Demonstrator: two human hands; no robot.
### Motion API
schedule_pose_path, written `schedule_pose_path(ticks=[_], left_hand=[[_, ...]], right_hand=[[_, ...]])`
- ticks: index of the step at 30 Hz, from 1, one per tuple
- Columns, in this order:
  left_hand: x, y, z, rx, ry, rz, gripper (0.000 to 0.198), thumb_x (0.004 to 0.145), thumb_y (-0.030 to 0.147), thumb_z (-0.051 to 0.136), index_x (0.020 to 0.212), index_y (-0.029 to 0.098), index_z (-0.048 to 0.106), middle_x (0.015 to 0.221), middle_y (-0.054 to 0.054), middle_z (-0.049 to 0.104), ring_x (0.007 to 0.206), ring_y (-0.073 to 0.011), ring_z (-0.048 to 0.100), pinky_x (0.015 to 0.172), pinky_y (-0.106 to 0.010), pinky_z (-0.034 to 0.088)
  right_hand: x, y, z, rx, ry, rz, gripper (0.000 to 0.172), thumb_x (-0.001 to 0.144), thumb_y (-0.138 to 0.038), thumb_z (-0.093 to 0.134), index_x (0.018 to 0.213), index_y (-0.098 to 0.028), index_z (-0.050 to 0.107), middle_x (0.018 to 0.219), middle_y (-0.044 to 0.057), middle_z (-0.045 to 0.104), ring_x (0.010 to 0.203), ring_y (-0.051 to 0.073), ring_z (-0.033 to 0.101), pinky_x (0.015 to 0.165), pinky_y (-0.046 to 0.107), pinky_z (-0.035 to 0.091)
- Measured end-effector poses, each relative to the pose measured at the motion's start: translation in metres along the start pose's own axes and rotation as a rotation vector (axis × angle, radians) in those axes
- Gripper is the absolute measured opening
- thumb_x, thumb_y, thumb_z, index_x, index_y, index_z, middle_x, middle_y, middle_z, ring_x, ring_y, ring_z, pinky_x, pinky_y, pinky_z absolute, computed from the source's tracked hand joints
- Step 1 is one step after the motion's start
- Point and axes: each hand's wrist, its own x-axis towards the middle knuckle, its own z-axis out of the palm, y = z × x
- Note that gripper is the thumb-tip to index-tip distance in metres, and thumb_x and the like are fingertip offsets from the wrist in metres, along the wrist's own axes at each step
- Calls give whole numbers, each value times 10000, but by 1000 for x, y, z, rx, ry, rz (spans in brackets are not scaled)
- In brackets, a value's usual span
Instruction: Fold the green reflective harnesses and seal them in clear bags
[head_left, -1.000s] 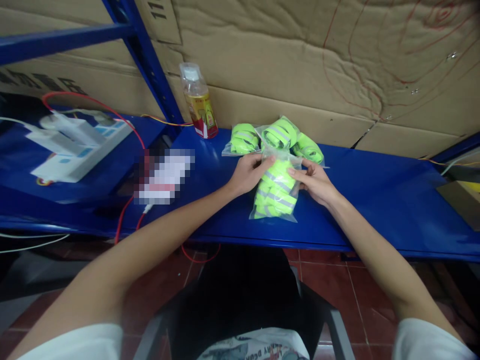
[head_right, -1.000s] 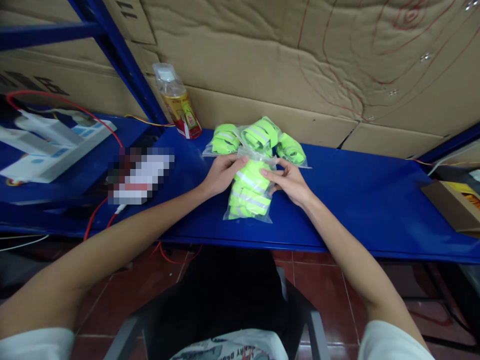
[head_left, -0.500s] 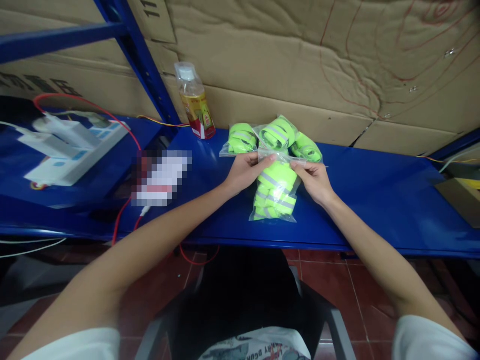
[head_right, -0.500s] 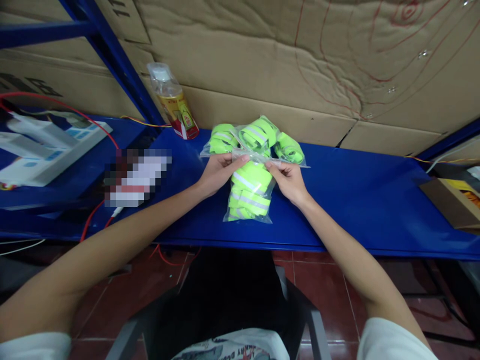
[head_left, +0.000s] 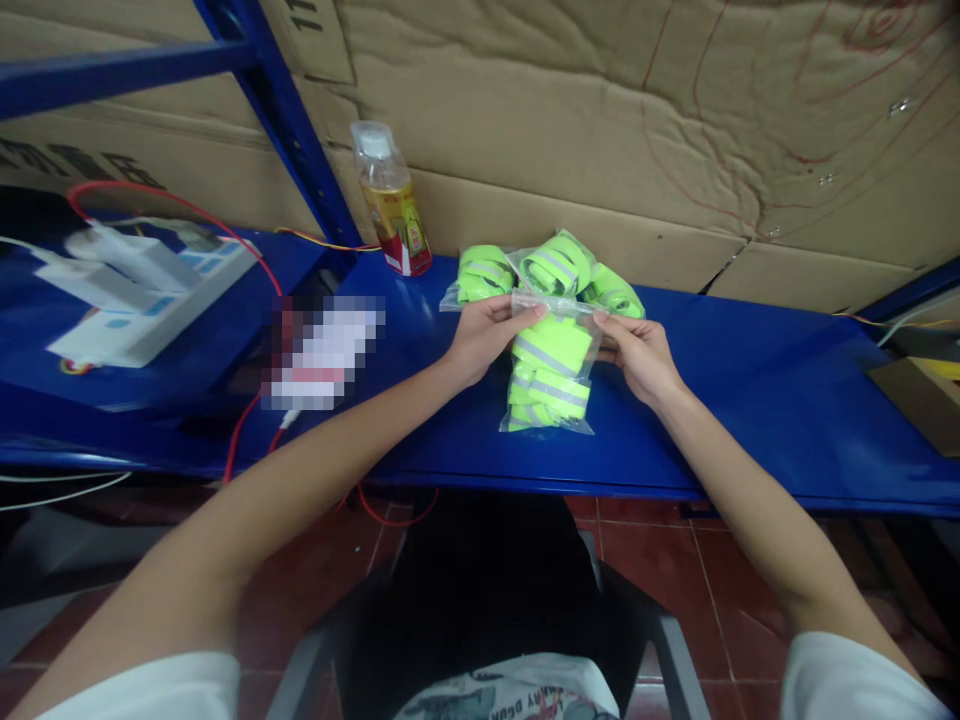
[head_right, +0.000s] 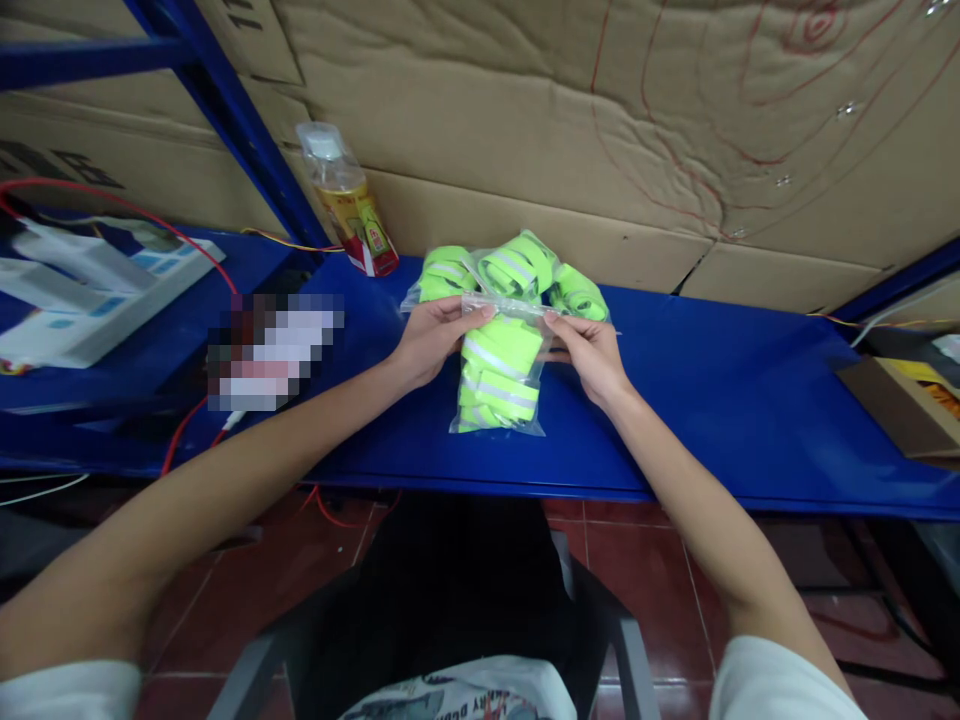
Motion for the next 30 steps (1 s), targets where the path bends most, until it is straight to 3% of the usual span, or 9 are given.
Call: schedule_pose_path(ticks=[6, 11, 17, 24, 30], left_hand=[[1, 1, -1, 80, 77, 38, 425, 810, 605, 922, 861, 196, 823, 859, -45, 820, 790, -179, 752, 716, -327, 642], [2, -2, -3, 78, 154, 36, 452, 819, 625, 906, 862, 187, 804, 878, -63, 819, 725, -160, 738, 569, -273, 590], [1, 6, -2, 124, 213, 109, 344, 823, 537, 919, 840, 203, 834, 869, -54, 829, 764, -154, 752, 573, -246, 600], [1, 5, -4, 141, 173, 208, 359, 807, 544, 919, 814, 195, 837, 806, -52, 807, 714, -146, 725, 556, -240, 589], [1, 1, -5, 209, 145, 298, 315, 844, 494, 899, 817, 188, 830, 778, -38, 784, 669, -122, 678, 547, -227, 513]], right_hand=[[3, 2, -1, 35, 47, 18, 327, 724, -520, 1002, 841, -246, 865, 916, 58, 856, 737, 191, 799, 703, 366, 743], [4, 1, -3, 31, 66, 21, 324, 700, -504, 1011, 841, -251, 866, 896, 57, 856, 699, 190, 795, 687, 359, 743], [2, 1, -1, -25, 86, -107, 264, 760, -491, 962, 854, -266, 861, 939, 46, 857, 732, 196, 796, 706, 392, 743], [1, 0, -1, 1, 79, -169, 163, 771, -431, 943, 809, -296, 862, 849, 16, 831, 759, 194, 782, 717, 389, 726], [-2, -3, 2, 59, 29, -7, 321, 675, -541, 1014, 788, -284, 856, 894, 20, 841, 780, 191, 764, 636, 333, 684]])
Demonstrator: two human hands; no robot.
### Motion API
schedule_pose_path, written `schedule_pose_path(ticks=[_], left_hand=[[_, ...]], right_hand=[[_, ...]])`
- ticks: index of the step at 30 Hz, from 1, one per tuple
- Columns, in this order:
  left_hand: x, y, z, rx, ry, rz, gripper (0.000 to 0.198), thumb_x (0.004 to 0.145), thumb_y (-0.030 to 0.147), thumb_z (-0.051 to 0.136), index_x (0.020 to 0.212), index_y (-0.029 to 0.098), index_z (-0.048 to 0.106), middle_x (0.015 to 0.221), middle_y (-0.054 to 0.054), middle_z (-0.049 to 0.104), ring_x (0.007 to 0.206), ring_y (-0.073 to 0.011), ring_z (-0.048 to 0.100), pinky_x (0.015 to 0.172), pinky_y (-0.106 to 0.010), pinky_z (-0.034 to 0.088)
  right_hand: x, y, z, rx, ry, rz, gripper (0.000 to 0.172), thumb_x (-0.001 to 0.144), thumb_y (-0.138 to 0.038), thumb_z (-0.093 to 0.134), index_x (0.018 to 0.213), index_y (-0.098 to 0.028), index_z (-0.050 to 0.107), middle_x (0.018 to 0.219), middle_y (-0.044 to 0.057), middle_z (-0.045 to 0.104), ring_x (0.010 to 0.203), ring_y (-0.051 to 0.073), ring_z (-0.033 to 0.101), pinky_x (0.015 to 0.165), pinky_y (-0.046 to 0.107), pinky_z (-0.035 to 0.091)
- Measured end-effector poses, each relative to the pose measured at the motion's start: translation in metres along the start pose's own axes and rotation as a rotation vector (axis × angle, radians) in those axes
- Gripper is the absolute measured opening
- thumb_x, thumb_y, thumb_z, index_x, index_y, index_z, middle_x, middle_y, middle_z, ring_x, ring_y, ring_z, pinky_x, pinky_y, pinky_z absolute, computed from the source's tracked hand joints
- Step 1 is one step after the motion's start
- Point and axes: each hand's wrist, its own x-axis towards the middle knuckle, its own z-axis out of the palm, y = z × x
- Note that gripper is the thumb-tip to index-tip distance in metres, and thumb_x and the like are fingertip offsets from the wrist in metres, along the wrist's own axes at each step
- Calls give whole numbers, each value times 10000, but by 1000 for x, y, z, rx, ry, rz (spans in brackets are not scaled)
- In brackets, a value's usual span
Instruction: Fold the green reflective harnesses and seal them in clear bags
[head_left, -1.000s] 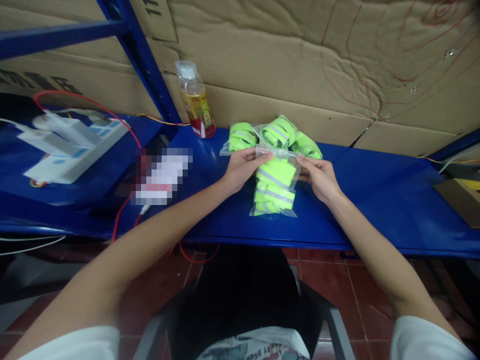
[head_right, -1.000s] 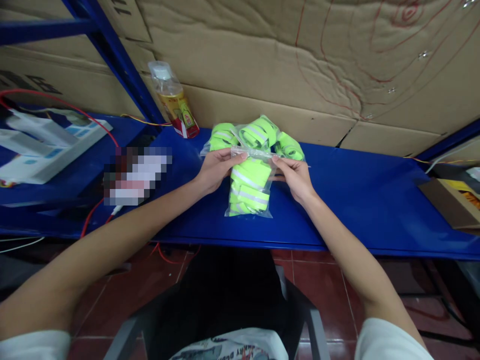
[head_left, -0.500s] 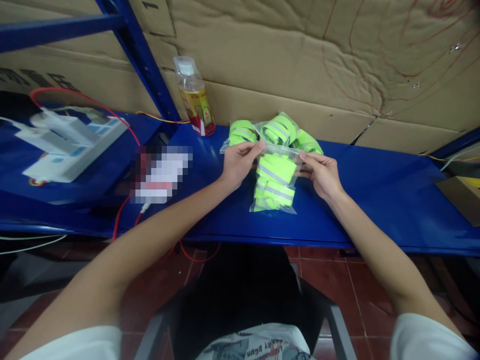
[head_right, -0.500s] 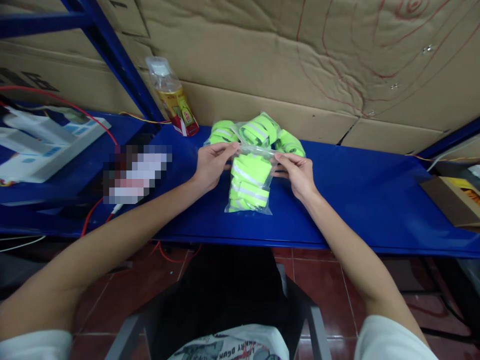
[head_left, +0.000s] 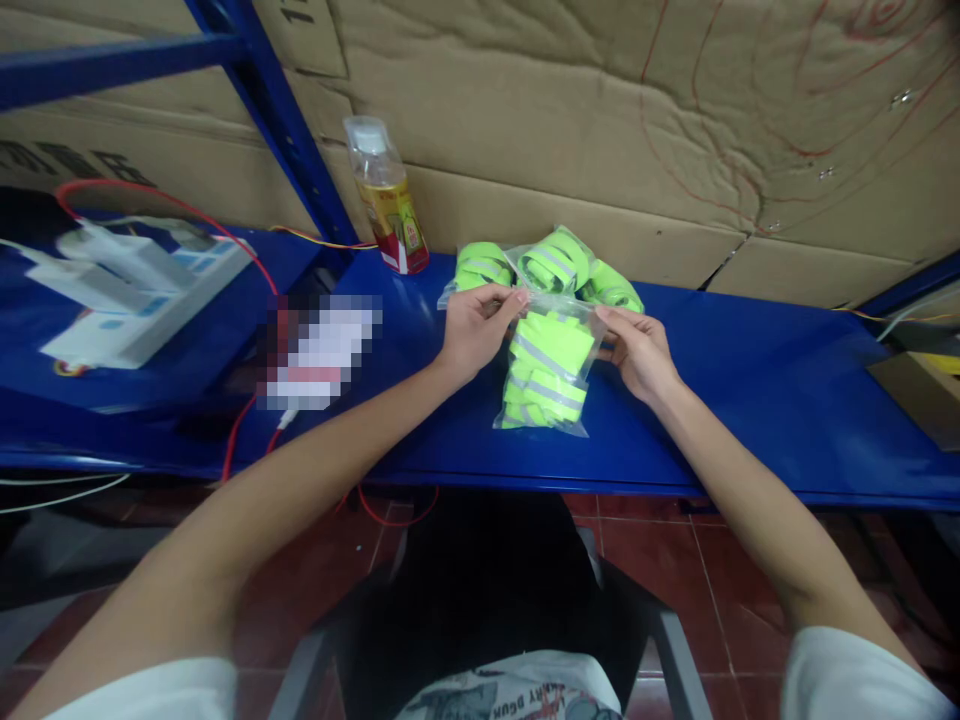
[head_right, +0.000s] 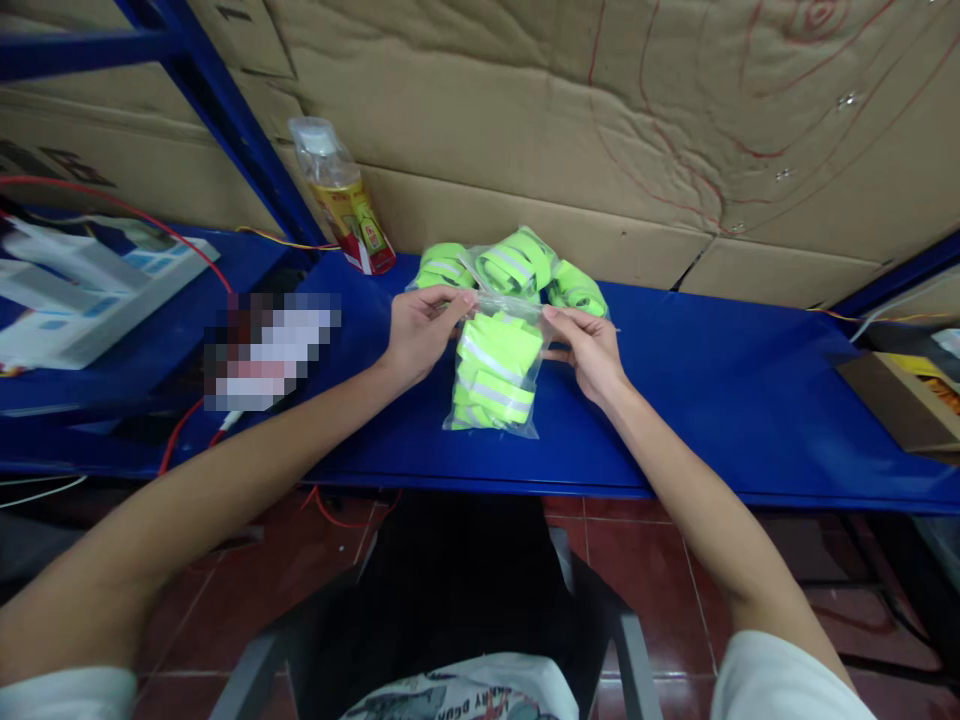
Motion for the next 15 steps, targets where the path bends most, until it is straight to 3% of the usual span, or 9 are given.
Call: schedule_pose_path(ticks=[3, 6, 10, 15], left_hand=[[-1, -4, 2, -32, -5, -44, 362, 841, 542, 894, 824, 186, 832, 797, -38, 789, 690, -123, 683, 584, -231, 515], [-1, -7, 3, -85, -61, -194, 412, 825, 590, 898, 824, 181, 844, 827, -51, 809, 698, -128, 692, 604, -242, 532], [-2, -7, 2, -139, -168, -298, 345, 753, 487, 970, 872, 179, 872, 925, -82, 851, 797, -156, 752, 727, -285, 599], [-4, -5, 2, -150, -147, -236, 292, 721, 417, 972, 863, 183, 871, 905, -64, 853, 798, -157, 748, 752, -294, 600]], right_hand=[[0, 1, 1, -43, 18, 13, 377, 613, -553, 1045, 782, -269, 865, 903, 38, 854, 825, 209, 781, 656, 326, 670], [1, 3, 0, -91, 28, -99, 361, 612, -547, 1048, 797, -284, 883, 857, 31, 851, 785, 198, 767, 679, 328, 651], [1, 4, 1, -183, -3, -216, 352, 663, -591, 1012, 787, -288, 882, 795, 29, 833, 690, 175, 714, 658, 335, 619], [1, 5, 1, -117, -3, -64, 368, 666, -573, 1014, 830, -272, 882, 884, 40, 847, 804, 205, 767, 667, 336, 652]])
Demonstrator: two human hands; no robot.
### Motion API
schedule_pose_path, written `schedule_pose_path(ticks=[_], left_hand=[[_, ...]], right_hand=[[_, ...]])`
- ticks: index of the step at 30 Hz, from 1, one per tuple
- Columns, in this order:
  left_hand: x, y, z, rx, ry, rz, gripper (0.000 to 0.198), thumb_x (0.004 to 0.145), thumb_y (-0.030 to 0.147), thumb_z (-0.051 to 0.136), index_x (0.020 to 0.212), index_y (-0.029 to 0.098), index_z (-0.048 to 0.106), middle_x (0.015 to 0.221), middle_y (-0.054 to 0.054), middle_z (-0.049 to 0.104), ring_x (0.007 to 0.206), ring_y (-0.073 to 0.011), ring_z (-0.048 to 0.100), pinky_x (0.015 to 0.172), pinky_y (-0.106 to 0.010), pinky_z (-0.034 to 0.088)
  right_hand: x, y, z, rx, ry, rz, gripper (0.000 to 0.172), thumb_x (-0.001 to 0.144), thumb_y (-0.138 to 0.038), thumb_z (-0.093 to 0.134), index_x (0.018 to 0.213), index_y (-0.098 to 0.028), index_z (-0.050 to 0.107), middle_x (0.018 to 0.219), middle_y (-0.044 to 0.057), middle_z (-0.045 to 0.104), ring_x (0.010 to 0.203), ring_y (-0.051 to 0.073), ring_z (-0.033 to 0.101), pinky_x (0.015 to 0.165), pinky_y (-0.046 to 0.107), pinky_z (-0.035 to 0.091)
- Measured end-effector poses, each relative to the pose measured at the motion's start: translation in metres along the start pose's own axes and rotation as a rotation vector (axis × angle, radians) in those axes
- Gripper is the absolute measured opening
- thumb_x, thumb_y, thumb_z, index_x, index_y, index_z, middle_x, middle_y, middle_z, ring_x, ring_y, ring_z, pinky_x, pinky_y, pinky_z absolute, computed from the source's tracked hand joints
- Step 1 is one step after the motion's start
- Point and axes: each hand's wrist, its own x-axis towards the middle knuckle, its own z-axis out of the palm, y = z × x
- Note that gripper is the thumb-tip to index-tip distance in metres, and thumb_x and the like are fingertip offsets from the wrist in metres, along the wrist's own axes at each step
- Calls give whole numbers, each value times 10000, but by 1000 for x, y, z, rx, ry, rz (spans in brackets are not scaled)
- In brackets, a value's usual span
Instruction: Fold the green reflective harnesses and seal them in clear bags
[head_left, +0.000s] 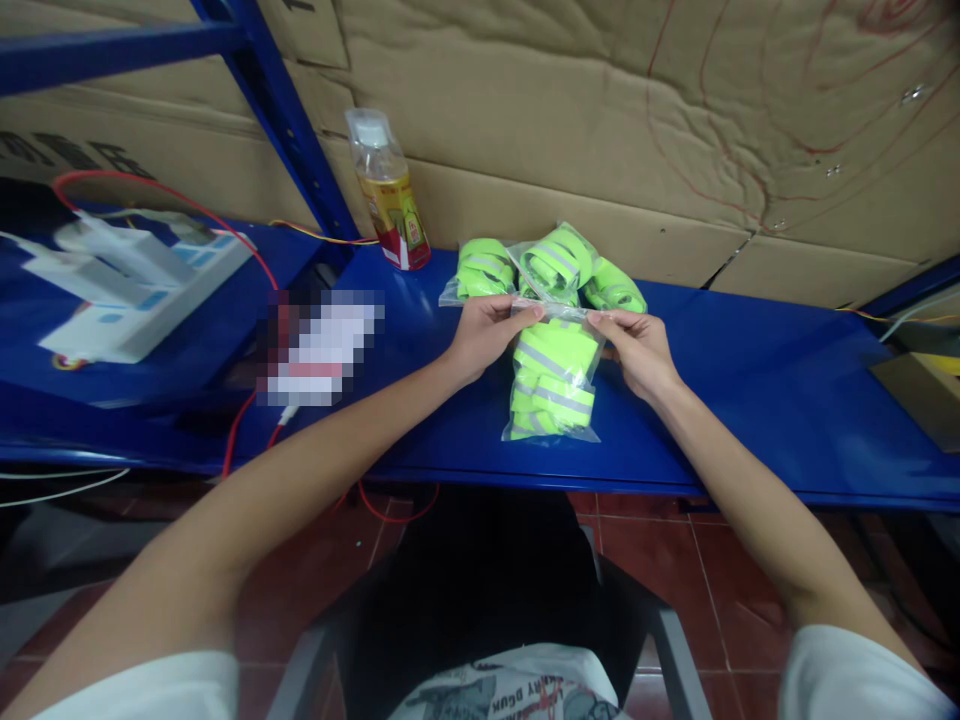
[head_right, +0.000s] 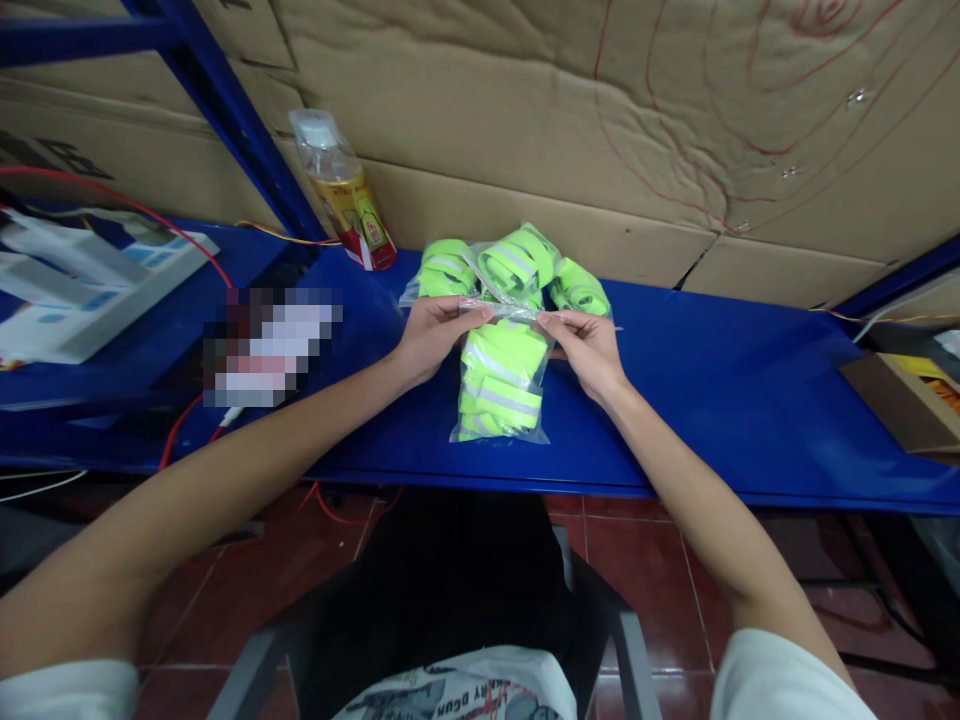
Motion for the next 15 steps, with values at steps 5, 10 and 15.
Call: schedule_pose_path(ticks=[5, 10, 15], left_hand=[[0, 2, 1, 8, 0, 52, 272, 720, 406, 957, 842, 182, 862, 860, -44, 838, 774, -144, 729, 719, -271, 576], [0, 6, 1, -7, -21, -142, 323, 718, 430, 969, 884, 173, 866, 913, -76, 849, 768, -162, 747, 658, -274, 579], [-3, 7, 1, 94, -90, -149, 350, 699, 460, 989, 869, 174, 881, 908, -89, 850, 791, -167, 743, 723, -292, 580]], right_hand=[[-2, 1, 1, 44, -55, 88, 332, 655, -485, 1040, 877, -287, 892, 962, 41, 863, 864, 206, 789, 704, 333, 665], [-4, -1, 2, 40, -40, 21, 264, 667, -446, 1032, 852, -311, 900, 883, 21, 855, 789, 182, 761, 682, 320, 636], [-5, -3, -3, -15, -129, 16, 235, 671, -423, 1029, 827, -304, 900, 831, 17, 842, 748, 188, 742, 688, 336, 599]])
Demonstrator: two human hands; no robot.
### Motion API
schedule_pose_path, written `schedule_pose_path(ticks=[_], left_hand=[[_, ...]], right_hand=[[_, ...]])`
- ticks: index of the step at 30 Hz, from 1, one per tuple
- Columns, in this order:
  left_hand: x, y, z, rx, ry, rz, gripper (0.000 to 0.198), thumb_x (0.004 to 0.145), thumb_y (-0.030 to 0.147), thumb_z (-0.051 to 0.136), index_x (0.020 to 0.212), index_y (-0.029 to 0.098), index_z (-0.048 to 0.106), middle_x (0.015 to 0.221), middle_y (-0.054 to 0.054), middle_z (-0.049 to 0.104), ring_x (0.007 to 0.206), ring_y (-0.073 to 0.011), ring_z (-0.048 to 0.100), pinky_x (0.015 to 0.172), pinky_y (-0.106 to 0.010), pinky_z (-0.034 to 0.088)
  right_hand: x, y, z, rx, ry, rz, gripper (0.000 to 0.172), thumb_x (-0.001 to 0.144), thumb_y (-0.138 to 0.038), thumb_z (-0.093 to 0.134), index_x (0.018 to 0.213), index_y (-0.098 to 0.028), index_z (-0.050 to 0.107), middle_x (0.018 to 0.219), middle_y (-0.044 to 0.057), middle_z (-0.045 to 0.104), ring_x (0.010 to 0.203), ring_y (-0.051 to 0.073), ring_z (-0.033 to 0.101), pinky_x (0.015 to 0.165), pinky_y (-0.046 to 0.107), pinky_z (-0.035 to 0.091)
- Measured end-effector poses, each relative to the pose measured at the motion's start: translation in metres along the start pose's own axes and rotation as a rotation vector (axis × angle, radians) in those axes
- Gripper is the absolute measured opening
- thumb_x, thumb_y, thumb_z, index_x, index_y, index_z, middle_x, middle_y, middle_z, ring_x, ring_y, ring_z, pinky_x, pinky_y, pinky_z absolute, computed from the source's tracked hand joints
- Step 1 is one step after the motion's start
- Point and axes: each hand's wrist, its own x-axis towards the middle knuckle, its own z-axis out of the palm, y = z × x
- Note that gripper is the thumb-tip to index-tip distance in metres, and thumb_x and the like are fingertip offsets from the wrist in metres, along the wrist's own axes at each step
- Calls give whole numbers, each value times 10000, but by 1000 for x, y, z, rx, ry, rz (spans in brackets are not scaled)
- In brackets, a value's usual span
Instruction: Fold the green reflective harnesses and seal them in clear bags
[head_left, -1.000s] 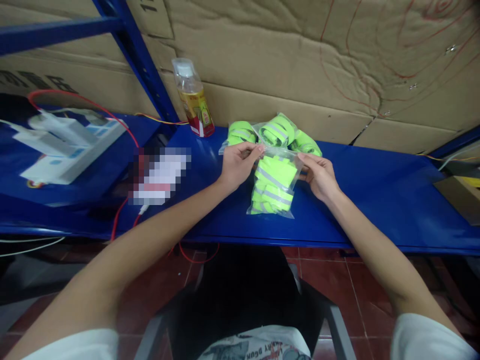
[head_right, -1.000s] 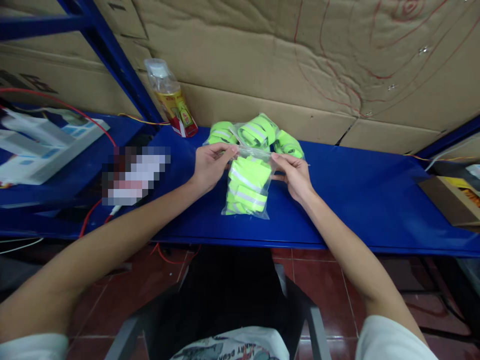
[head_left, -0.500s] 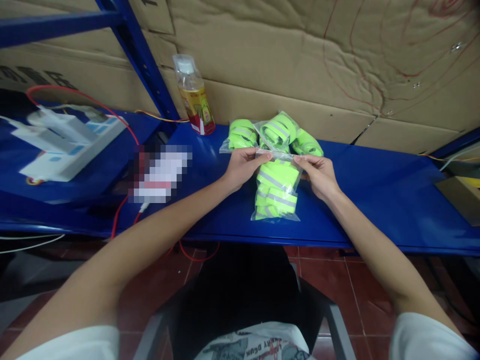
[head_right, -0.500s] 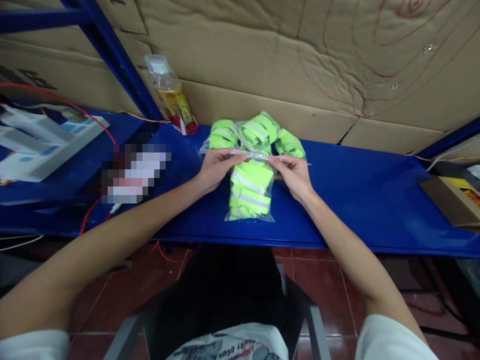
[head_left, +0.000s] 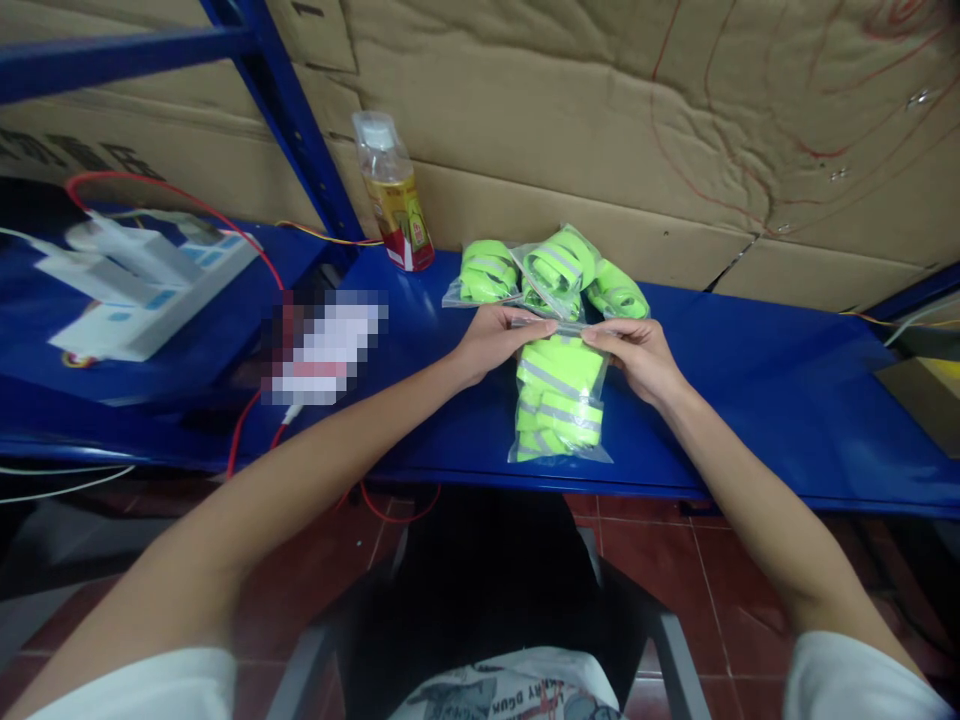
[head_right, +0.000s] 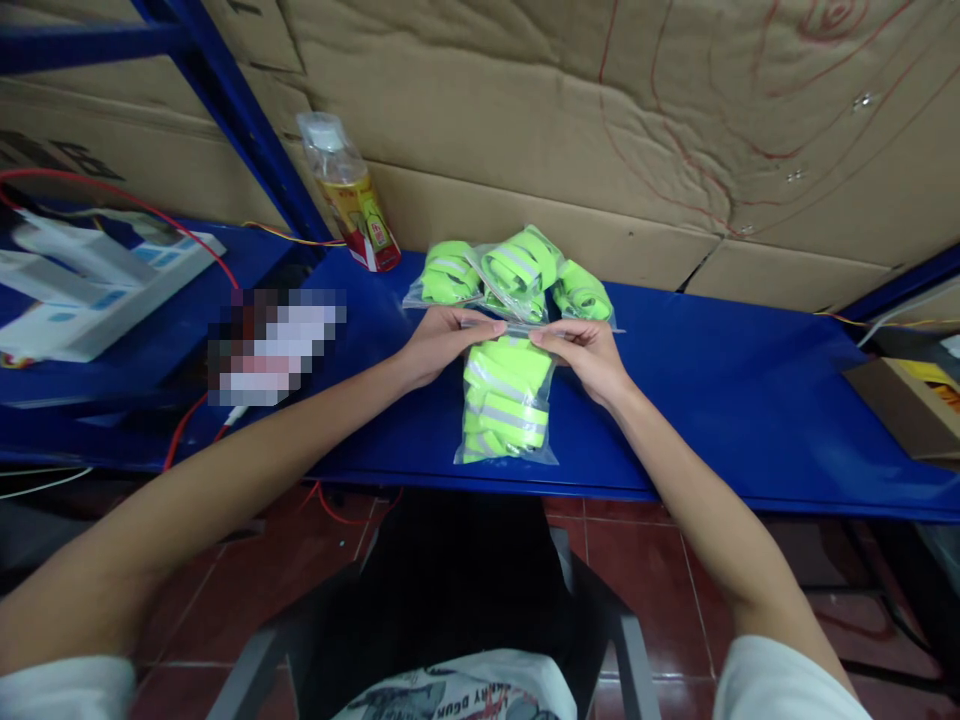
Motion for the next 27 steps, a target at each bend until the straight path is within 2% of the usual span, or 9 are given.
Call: schedule_pose_path(ticks=[2, 5, 7, 9, 14, 16, 18, 23, 27], left_hand=[[-1, -1, 1, 28, 2, 95, 331, 693, 452, 986, 849, 182, 877, 910, -74, 849, 819, -169, 737, 765, -296, 576], [-2, 0, 2, 47, 26, 199, 292, 729, 448, 956, 793, 185, 847, 829, -44, 814, 769, -149, 692, 717, -276, 533], [-1, 1, 3, 51, 43, 213, 254, 753, 412, 939, 762, 185, 825, 791, -30, 785, 738, -130, 661, 688, -260, 505], [-1, 4, 2, 55, 41, 143, 222, 769, 369, 926, 738, 184, 808, 779, -28, 768, 717, -119, 647, 664, -249, 492], [1, 14, -6, 129, -144, -191, 155, 794, 342, 876, 834, 193, 859, 807, -57, 783, 665, -131, 671, 573, -240, 488], [0, 15, -10, 172, -217, -197, 164, 783, 336, 872, 872, 199, 882, 840, -71, 806, 677, -137, 690, 589, -240, 509], [0, 15, -14, 208, -296, -172, 192, 779, 368, 888, 871, 200, 892, 810, -71, 805, 646, -127, 674, 574, -230, 493], [0, 13, -20, 232, -516, -144, 280, 840, 470, 887, 874, 192, 890, 633, -43, 698, 490, -93, 549, 449, -204, 348], [-1, 11, -19, 249, -547, -85, 335, 899, 524, 849, 840, 195, 857, 579, -21, 632, 436, -78, 485, 431, -210, 320]], right_hand=[[1, -1, 0, 14, 10, 32, 255, 659, -430, 1035, 822, -289, 899, 847, 24, 845, 769, 197, 749, 715, 342, 601], [3, -3, 2, 95, 12, 144, 323, 643, -465, 1045, 860, -275, 900, 921, 34, 858, 811, 198, 756, 740, 341, 616], [4, -4, 4, 147, -15, 213, 371, 622, -481, 1056, 880, -268, 896, 963, 39, 861, 838, 196, 757, 757, 337, 624], [4, -4, 5, 164, -37, 244, 388, 622, -495, 1057, 883, -260, 890, 961, 37, 858, 836, 185, 752, 756, 321, 621], [4, 0, 3, 70, -101, 206, 345, 700, -514, 1022, 873, -251, 879, 843, 4, 824, 709, 127, 703, 629, 238, 549], [3, 1, 1, 12, -174, 205, 346, 708, -517, 1018, 868, -244, 880, 818, 7, 820, 678, 121, 693, 594, 226, 521], [3, 2, -1, -24, -248, 190, 341, 716, -513, 1015, 871, -239, 883, 845, 23, 838, 712, 136, 722, 637, 239, 547], [2, 3, -3, -65, -316, 167, 334, 742, -505, 999, 917, -241, 894, 938, 50, 869, 797, 172, 776, 768, 295, 607], [3, 5, -3, -45, -305, 170, 316, 755, -500, 996, 929, -255, 899, 953, 43, 873, 805, 167, 780, 786, 290, 610]])
